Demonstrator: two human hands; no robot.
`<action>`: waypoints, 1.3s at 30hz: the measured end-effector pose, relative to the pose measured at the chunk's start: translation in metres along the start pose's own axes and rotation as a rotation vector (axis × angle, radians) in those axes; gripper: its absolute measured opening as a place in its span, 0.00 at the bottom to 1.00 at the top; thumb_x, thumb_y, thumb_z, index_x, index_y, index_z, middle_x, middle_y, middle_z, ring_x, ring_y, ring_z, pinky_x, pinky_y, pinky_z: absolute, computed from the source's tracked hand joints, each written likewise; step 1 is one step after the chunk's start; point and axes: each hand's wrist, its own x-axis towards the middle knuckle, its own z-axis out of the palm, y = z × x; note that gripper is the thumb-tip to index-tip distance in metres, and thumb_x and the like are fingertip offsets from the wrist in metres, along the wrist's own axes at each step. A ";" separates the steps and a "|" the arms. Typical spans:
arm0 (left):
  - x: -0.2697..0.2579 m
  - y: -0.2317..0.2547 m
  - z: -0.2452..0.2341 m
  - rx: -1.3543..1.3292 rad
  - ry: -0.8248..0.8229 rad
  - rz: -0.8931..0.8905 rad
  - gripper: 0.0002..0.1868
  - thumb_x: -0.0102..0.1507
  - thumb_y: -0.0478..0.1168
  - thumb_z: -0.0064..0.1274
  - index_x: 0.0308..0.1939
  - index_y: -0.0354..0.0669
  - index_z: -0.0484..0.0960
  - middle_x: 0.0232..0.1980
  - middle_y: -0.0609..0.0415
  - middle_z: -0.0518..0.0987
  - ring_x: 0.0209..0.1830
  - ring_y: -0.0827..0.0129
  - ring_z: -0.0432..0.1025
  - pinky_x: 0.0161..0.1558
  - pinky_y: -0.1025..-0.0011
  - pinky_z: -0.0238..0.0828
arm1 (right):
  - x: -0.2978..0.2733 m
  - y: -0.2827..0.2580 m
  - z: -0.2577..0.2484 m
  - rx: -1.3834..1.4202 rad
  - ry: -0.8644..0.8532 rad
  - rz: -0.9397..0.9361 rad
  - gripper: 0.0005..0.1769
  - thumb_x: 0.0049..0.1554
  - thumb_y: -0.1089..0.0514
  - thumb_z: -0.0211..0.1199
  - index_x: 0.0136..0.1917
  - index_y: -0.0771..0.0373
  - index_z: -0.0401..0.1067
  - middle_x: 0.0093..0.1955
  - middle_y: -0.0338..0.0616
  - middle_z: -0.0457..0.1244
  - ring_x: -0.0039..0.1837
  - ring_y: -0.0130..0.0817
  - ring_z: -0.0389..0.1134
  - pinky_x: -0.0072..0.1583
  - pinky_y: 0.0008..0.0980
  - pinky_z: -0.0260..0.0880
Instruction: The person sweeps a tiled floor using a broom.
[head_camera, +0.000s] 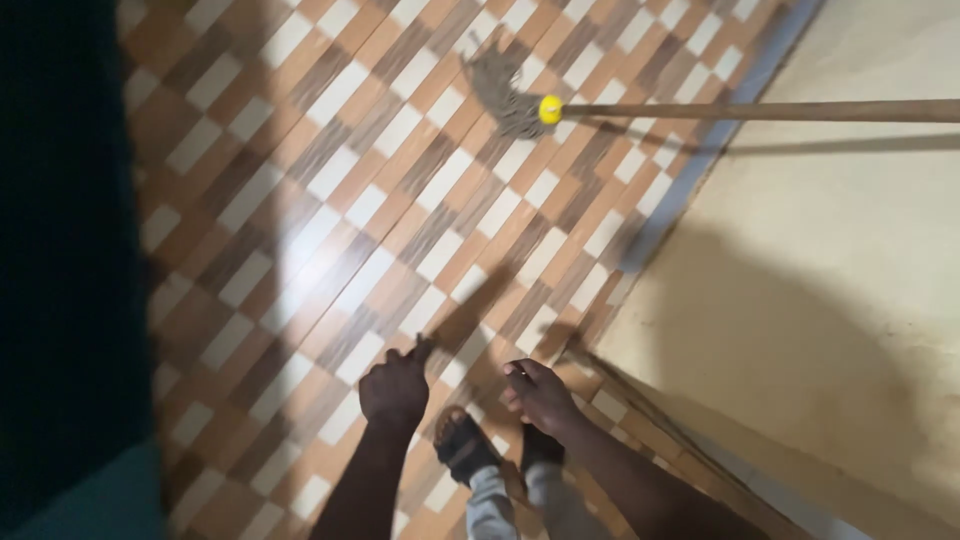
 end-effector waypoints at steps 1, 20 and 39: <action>-0.012 0.002 0.008 -0.132 -0.015 -0.126 0.29 0.70 0.46 0.37 0.77 0.70 0.57 0.53 0.43 0.77 0.43 0.45 0.79 0.42 0.46 0.76 | -0.003 0.007 0.001 -0.084 0.002 0.042 0.20 0.61 0.41 0.56 0.58 0.56 0.70 0.39 0.36 0.66 0.36 0.24 0.67 0.37 0.27 0.67; -0.131 0.074 0.129 -1.032 0.049 -0.446 0.19 0.65 0.53 0.53 0.54 0.50 0.83 0.49 0.48 0.86 0.51 0.55 0.81 0.54 0.60 0.76 | 0.076 -0.087 -0.111 -1.666 -0.532 -0.479 0.17 0.66 0.41 0.46 0.63 0.36 0.72 0.51 0.43 0.70 0.51 0.41 0.73 0.54 0.46 0.72; -0.029 0.087 0.021 -1.537 0.278 -0.606 0.26 0.66 0.50 0.53 0.65 0.42 0.76 0.47 0.49 0.84 0.45 0.68 0.77 0.49 0.68 0.75 | 0.087 -0.254 -0.037 -1.712 -0.533 -0.515 0.19 0.58 0.46 0.60 0.63 0.43 0.74 0.58 0.44 0.69 0.62 0.46 0.69 0.61 0.48 0.69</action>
